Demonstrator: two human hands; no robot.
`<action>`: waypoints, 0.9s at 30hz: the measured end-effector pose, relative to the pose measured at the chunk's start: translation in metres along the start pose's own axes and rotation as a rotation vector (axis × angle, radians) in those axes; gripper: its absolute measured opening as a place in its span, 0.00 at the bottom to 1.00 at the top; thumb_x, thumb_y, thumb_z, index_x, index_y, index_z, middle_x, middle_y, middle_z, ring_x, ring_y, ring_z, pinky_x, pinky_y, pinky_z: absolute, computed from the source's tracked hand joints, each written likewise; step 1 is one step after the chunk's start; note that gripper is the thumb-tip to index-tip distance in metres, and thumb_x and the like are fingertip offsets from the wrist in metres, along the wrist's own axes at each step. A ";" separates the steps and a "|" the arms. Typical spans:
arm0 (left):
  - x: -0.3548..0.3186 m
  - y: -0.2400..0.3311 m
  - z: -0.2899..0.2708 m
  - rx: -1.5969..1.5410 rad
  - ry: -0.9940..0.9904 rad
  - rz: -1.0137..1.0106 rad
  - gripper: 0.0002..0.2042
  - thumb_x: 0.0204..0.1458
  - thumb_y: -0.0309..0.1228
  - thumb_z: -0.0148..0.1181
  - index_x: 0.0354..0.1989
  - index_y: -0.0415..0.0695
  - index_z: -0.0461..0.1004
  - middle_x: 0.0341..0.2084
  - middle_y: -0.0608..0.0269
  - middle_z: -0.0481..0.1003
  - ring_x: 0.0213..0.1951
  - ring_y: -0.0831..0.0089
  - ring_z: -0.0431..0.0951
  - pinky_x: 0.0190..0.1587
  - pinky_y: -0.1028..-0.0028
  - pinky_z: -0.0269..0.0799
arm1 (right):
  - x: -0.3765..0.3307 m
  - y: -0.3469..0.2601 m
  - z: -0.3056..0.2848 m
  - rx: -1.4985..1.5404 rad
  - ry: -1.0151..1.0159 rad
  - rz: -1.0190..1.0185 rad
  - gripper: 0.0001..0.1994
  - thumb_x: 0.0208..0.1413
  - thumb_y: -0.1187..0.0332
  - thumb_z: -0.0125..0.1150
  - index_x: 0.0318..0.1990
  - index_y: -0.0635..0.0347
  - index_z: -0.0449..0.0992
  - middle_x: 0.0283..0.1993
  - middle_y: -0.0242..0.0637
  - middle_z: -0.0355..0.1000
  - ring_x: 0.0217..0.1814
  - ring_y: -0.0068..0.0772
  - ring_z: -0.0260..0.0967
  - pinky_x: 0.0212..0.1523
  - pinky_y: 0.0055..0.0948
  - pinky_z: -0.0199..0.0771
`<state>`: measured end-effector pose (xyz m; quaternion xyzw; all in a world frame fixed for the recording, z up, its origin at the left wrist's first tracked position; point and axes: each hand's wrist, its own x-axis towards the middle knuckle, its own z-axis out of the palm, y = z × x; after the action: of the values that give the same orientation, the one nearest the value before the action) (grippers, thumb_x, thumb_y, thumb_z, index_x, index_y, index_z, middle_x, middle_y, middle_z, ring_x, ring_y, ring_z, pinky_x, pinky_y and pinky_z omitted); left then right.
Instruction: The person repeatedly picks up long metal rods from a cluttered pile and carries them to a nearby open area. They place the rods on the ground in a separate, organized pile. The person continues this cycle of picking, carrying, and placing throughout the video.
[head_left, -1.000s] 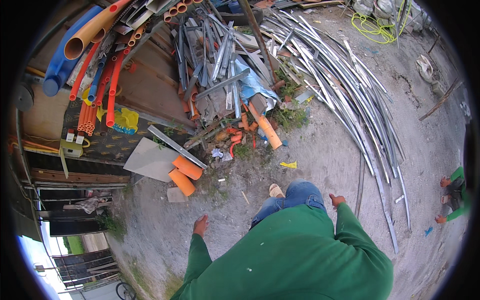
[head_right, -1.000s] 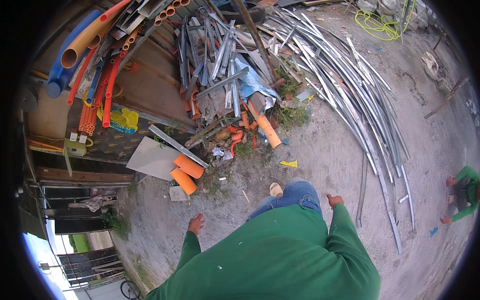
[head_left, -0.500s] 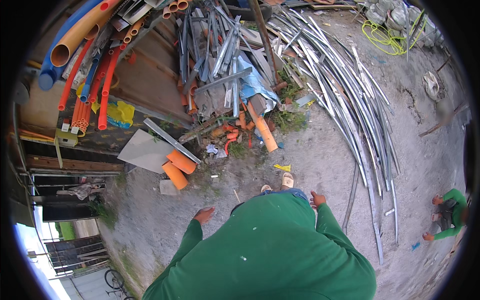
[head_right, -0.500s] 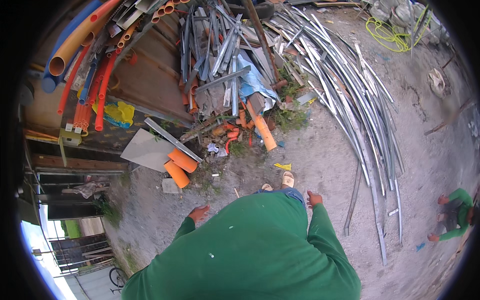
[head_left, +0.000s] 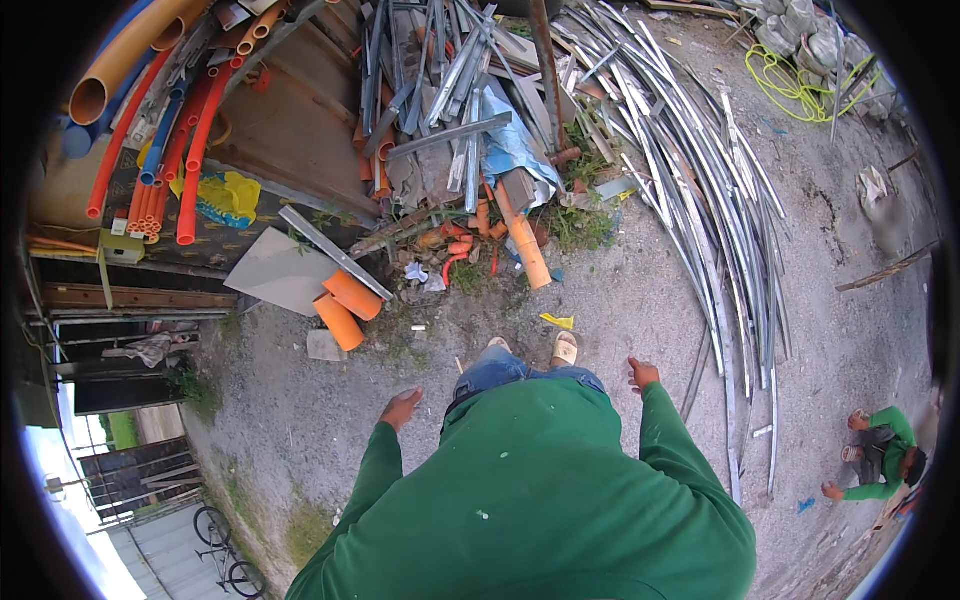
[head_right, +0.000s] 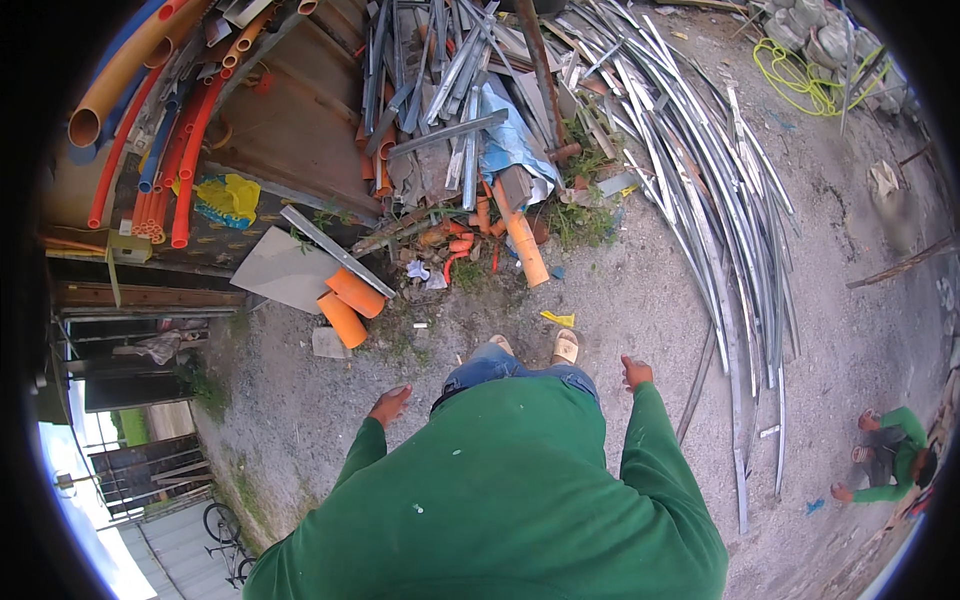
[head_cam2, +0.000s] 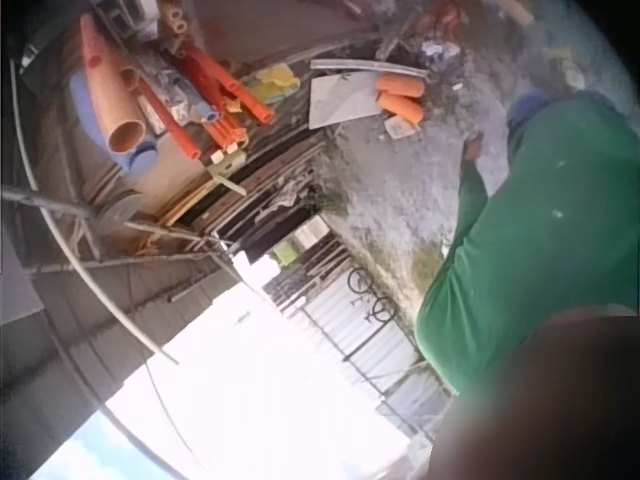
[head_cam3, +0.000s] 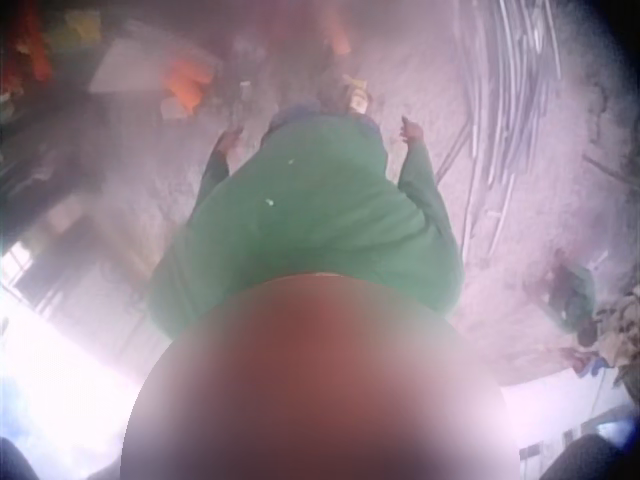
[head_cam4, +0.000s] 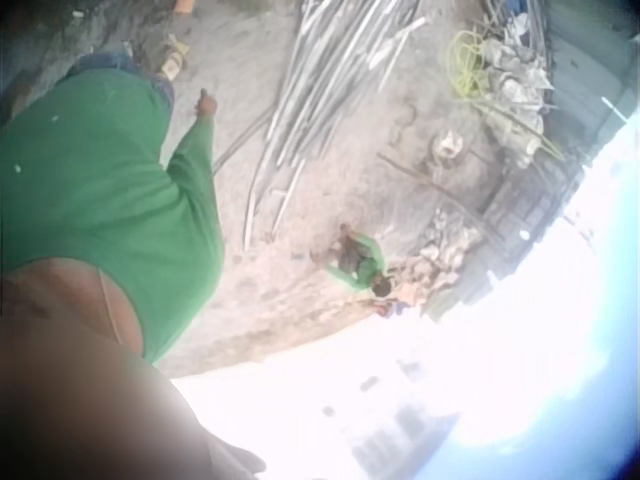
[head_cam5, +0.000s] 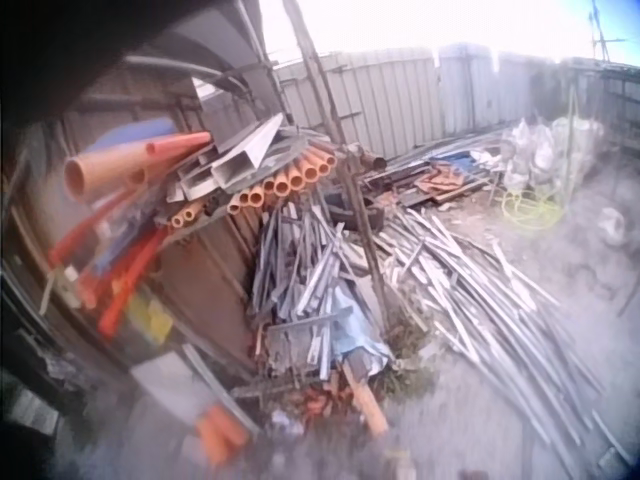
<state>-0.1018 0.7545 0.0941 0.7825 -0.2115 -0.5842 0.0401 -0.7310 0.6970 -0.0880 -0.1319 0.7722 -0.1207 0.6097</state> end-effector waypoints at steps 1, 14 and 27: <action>0.001 -0.002 0.000 0.004 -0.006 -0.014 0.36 0.54 0.60 0.54 0.67 0.52 0.62 0.61 0.65 0.67 0.57 0.63 0.69 0.55 0.60 0.64 | -0.001 -0.003 0.001 0.007 0.011 -0.021 0.32 0.50 0.42 0.63 0.55 0.57 0.70 0.42 0.37 0.75 0.35 0.33 0.69 0.36 0.40 0.69; 0.108 0.041 -0.068 0.270 -0.199 -0.002 0.37 0.55 0.65 0.47 0.64 0.49 0.65 0.60 0.63 0.68 0.54 0.63 0.72 0.52 0.60 0.66 | -0.062 0.028 0.080 0.269 0.143 -0.009 0.32 0.48 0.40 0.65 0.50 0.59 0.73 0.41 0.37 0.76 0.33 0.34 0.73 0.34 0.37 0.72; 0.254 0.149 -0.076 0.784 -0.379 0.261 0.44 0.53 0.68 0.44 0.66 0.40 0.58 0.60 0.54 0.68 0.55 0.63 0.71 0.56 0.66 0.65 | -0.095 0.155 0.161 0.231 0.712 -0.046 0.35 0.48 0.35 0.61 0.35 0.68 0.79 0.28 0.44 0.76 0.26 0.38 0.74 0.32 0.37 0.74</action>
<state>-0.0157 0.5097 -0.0640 0.5845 -0.5172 -0.5831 -0.2253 -0.5621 0.8715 -0.0921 -0.0291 0.9139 -0.2590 0.3112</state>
